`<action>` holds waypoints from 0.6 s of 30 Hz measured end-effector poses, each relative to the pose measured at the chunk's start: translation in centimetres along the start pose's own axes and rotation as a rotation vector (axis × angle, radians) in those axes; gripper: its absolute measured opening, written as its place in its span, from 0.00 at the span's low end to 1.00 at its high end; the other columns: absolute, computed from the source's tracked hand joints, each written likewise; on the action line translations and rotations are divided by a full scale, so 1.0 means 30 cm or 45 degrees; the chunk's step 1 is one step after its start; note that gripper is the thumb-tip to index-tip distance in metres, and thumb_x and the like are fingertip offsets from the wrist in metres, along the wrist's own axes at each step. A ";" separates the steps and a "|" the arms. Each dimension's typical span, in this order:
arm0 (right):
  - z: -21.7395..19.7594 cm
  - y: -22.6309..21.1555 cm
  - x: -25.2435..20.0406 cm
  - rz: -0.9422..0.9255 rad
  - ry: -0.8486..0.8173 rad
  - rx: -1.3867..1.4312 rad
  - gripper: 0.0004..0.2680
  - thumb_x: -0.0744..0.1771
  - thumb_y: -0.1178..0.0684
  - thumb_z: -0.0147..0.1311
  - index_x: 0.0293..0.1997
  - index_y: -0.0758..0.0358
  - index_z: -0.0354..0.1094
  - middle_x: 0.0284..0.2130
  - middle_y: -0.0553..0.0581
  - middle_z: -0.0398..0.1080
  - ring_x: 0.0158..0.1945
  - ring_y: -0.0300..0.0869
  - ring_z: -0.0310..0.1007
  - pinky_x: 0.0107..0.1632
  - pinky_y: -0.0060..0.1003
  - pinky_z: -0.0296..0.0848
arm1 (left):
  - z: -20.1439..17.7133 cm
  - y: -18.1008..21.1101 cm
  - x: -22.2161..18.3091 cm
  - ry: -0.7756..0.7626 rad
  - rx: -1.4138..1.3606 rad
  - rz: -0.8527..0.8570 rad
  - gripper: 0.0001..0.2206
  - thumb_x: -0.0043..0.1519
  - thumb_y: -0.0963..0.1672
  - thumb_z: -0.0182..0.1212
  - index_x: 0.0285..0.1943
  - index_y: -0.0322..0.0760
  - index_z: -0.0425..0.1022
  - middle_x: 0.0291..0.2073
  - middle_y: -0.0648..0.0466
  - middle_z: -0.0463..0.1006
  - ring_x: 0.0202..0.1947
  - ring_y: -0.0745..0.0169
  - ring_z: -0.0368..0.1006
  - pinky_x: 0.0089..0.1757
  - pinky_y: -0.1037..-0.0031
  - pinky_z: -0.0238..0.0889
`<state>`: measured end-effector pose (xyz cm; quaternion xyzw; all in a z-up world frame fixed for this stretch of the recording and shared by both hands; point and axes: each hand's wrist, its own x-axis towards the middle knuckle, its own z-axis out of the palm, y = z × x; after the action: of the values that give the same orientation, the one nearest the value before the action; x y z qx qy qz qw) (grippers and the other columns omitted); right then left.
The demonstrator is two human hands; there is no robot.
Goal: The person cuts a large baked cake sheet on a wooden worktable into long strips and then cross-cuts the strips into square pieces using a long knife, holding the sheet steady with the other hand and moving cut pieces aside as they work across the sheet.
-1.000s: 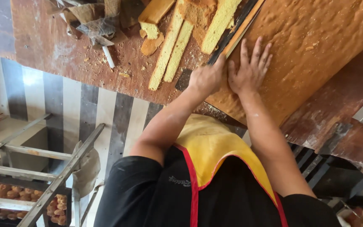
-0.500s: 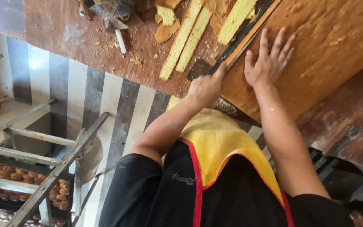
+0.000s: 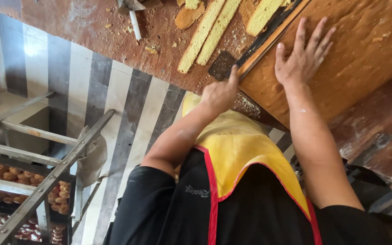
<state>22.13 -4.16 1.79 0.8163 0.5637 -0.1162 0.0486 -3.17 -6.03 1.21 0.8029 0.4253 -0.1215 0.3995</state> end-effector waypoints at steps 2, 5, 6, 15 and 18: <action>-0.017 -0.008 -0.006 -0.033 0.018 0.008 0.28 0.76 0.32 0.44 0.88 0.44 0.37 0.81 0.63 0.24 0.82 0.65 0.19 0.81 0.66 0.29 | 0.051 -0.009 0.014 0.098 -0.004 -0.021 0.33 0.65 0.43 0.45 0.78 0.23 0.40 0.23 0.49 0.80 0.19 0.55 0.75 0.23 0.60 0.69; -0.003 -0.012 0.007 -0.022 0.041 0.011 0.29 0.74 0.32 0.42 0.87 0.44 0.38 0.81 0.63 0.26 0.82 0.65 0.20 0.81 0.66 0.30 | 0.072 -0.042 -0.123 0.183 -0.127 -0.013 0.30 0.71 0.45 0.45 0.78 0.19 0.41 0.23 0.47 0.80 0.17 0.52 0.74 0.22 0.57 0.68; 0.001 -0.009 0.008 -0.025 0.040 0.012 0.29 0.74 0.32 0.42 0.87 0.44 0.38 0.81 0.63 0.26 0.82 0.65 0.20 0.81 0.66 0.30 | 0.108 -0.068 -0.164 0.184 -0.128 -0.017 0.30 0.71 0.45 0.45 0.78 0.19 0.41 0.23 0.47 0.80 0.17 0.52 0.74 0.22 0.57 0.68; 0.053 0.025 0.023 0.018 0.063 -0.029 0.29 0.74 0.32 0.42 0.85 0.45 0.33 0.78 0.60 0.17 0.82 0.61 0.15 0.82 0.65 0.26 | 0.103 -0.095 -0.022 -0.113 0.030 -0.059 0.40 0.60 0.41 0.50 0.79 0.18 0.32 0.27 0.44 0.82 0.24 0.50 0.79 0.29 0.59 0.72; 0.043 0.027 0.020 0.072 -0.015 -0.039 0.29 0.76 0.30 0.43 0.87 0.42 0.34 0.79 0.60 0.18 0.81 0.60 0.15 0.81 0.64 0.26 | 0.097 -0.066 0.056 -0.137 0.019 -0.138 0.33 0.67 0.40 0.43 0.81 0.25 0.33 0.31 0.43 0.83 0.28 0.51 0.81 0.32 0.59 0.75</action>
<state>22.93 -4.19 0.35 0.8304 0.5418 -0.1108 0.0677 -3.27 -6.58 -2.66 0.7739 0.4453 -0.1891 0.4087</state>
